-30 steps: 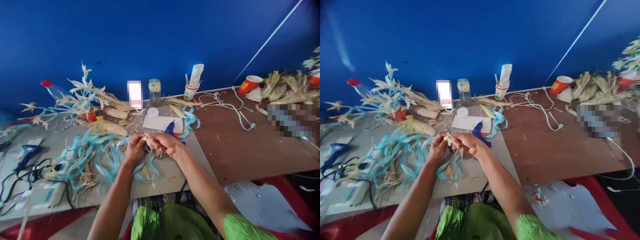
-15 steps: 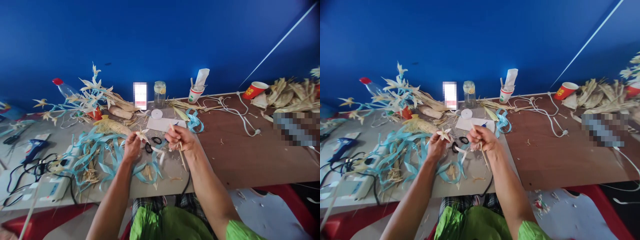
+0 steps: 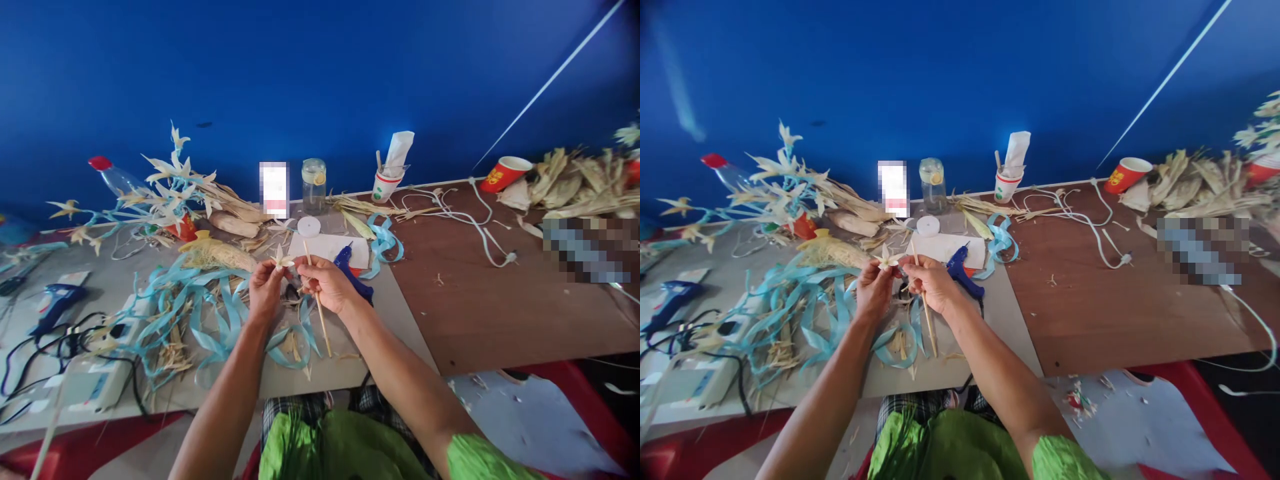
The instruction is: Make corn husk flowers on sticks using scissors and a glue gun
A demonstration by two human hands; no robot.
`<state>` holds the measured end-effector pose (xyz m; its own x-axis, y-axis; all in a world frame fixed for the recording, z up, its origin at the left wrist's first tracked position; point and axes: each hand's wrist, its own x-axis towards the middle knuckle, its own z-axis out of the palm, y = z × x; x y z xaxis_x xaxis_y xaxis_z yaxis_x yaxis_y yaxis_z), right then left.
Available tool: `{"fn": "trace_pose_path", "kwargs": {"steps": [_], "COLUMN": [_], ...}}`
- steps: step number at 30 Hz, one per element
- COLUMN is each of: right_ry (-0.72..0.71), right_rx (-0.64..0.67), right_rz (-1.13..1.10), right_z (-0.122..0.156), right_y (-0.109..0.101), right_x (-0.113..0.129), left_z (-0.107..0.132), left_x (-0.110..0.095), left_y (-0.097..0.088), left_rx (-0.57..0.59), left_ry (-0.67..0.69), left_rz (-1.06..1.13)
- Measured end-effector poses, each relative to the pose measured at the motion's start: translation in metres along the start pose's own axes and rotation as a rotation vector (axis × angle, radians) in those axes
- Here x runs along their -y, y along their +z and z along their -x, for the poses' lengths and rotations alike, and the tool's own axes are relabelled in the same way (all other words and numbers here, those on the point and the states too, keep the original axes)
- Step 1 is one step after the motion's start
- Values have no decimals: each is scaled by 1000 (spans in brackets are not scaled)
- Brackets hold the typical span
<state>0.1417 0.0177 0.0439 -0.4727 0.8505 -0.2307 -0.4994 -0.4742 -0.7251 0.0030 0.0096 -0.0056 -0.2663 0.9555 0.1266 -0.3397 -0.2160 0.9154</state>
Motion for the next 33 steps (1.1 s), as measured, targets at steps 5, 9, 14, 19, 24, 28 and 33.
{"fn": "trace_pose_path", "kwargs": {"steps": [5, 9, 14, 19, 24, 28, 33], "right_ry": [-22, 20, 83, 114, 127, 56, -22], "right_rx": [-35, -4, -16, 10, 2, -23, -20], "right_rz": [-35, -38, 30, 19, -12, -40, -52], "right_z": [-3, -4, -3, -1, 0, -1, -1], "right_y": [-1, -3, -2, -2, -2, -4, -6], "right_x": [-2, -4, -2, 1, 3, 3, 4], "left_z": [2, 3, 4, 5, 7, 7, 6], "left_x": [3, 3, 3, 2, -2, -4, -2], "left_y": [3, 2, 2, 2, 4, 4, 2], "left_rx": [32, 64, 59, 51, 48, 62, 58], "left_ry": [-6, 12, 31, 3, -64, -59, -41], "left_rz": [-43, -69, -85, -55, -27, -21, -31]}}
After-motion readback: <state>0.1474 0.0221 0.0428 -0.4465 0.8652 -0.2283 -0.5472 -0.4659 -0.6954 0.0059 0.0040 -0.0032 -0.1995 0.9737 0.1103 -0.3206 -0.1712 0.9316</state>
